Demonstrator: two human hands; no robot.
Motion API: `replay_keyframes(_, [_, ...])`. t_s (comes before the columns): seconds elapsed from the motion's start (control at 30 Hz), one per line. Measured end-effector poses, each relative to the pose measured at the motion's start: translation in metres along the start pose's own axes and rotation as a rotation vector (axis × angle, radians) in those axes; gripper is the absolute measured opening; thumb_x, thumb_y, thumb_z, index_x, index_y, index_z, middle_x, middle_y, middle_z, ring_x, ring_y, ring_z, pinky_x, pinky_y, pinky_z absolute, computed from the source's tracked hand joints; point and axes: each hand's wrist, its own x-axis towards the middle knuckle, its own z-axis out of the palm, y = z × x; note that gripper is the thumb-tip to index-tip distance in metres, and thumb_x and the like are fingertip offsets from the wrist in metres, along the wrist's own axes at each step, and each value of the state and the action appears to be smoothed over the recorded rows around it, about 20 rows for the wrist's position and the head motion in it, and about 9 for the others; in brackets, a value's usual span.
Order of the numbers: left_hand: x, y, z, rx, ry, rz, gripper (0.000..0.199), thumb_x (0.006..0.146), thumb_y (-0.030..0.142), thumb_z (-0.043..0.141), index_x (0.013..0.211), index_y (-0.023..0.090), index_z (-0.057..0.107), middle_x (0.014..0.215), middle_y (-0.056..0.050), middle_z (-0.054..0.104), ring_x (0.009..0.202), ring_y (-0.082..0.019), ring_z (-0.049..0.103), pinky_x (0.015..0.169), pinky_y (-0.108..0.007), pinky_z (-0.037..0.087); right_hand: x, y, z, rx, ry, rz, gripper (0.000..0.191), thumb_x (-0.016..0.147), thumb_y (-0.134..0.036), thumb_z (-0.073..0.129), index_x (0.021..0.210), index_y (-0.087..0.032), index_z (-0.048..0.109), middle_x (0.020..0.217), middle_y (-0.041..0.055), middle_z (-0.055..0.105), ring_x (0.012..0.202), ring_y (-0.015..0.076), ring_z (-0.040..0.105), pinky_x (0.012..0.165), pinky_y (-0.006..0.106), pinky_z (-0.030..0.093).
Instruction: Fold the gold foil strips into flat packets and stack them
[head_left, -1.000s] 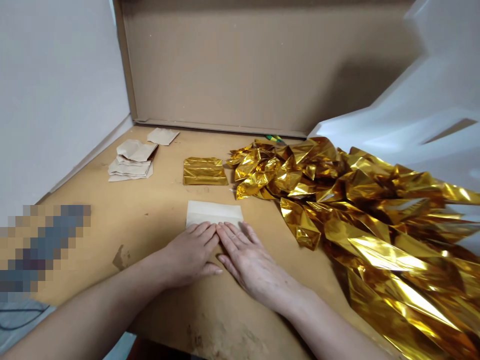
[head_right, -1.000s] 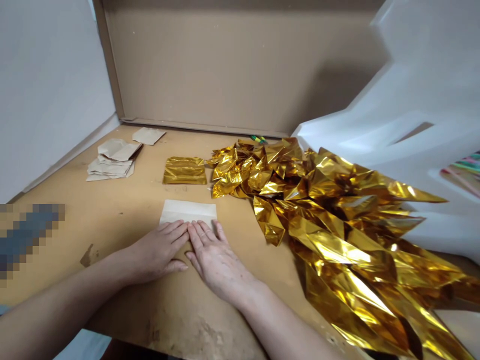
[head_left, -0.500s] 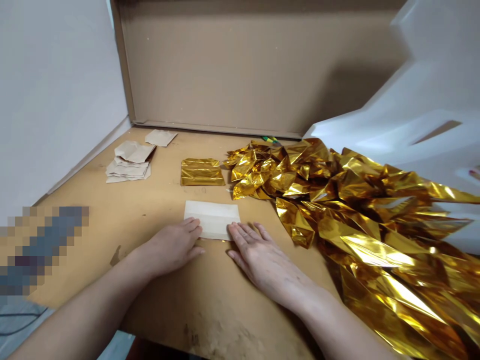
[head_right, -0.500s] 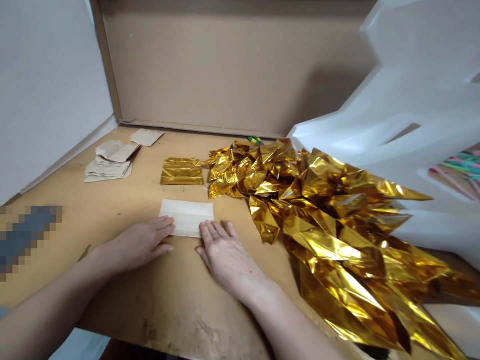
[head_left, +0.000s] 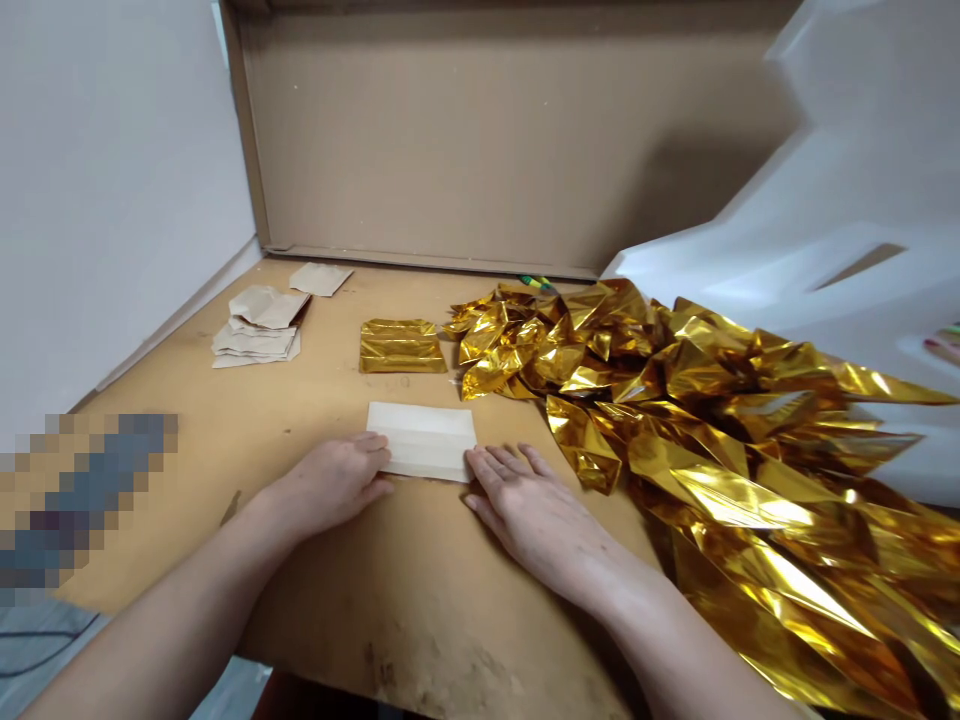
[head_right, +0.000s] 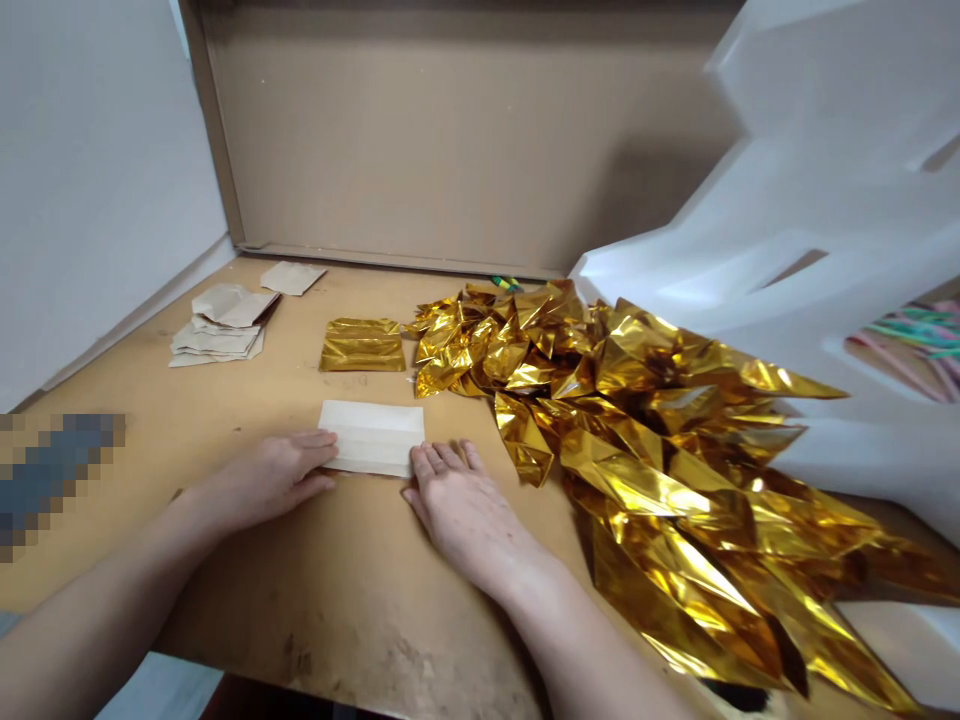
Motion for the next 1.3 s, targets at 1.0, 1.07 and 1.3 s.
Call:
replay_keyframes(1.0, [0.011, -0.007, 0.018, 0.267, 0.249, -0.057, 0.048, 0.091, 0.048, 0.04, 0.103, 0.005, 0.057, 0.112, -0.019, 0.057, 0.11, -0.031, 0.047, 0.095, -0.045, 0.036, 0.0, -0.027, 0.006, 0.157, 0.166, -0.218, 0.032, 0.087, -0.028, 0.049, 0.107, -0.007, 0.062, 0.113, 0.0197, 0.062, 0.113, 0.0305, 0.052, 0.101, 0.055, 0.036])
replay_keyframes(1.07, [0.013, -0.008, 0.02, 0.272, 0.238, -0.084, 0.049, 0.091, 0.047, 0.04, 0.107, 0.003, 0.055, 0.115, -0.021, 0.056, 0.113, -0.032, 0.046, 0.096, -0.046, 0.035, -0.001, -0.031, 0.006, 0.209, 0.147, -0.238, 0.036, 0.086, -0.03, 0.052, 0.111, -0.006, 0.06, 0.115, 0.0207, 0.061, 0.115, 0.0306, 0.051, 0.101, 0.055, 0.035])
replay_keyframes(1.3, [0.016, -0.006, 0.021, 0.209, 0.147, -0.145, 0.049, 0.089, 0.04, 0.045, 0.122, 0.004, 0.045, 0.13, -0.024, 0.047, 0.125, -0.031, 0.039, 0.103, -0.052, 0.028, -0.002, -0.037, 0.0, 0.341, 0.077, -0.304, 0.044, 0.086, -0.037, 0.05, 0.121, -0.01, 0.055, 0.121, 0.0183, 0.059, 0.121, 0.0303, 0.046, 0.104, 0.056, 0.03])
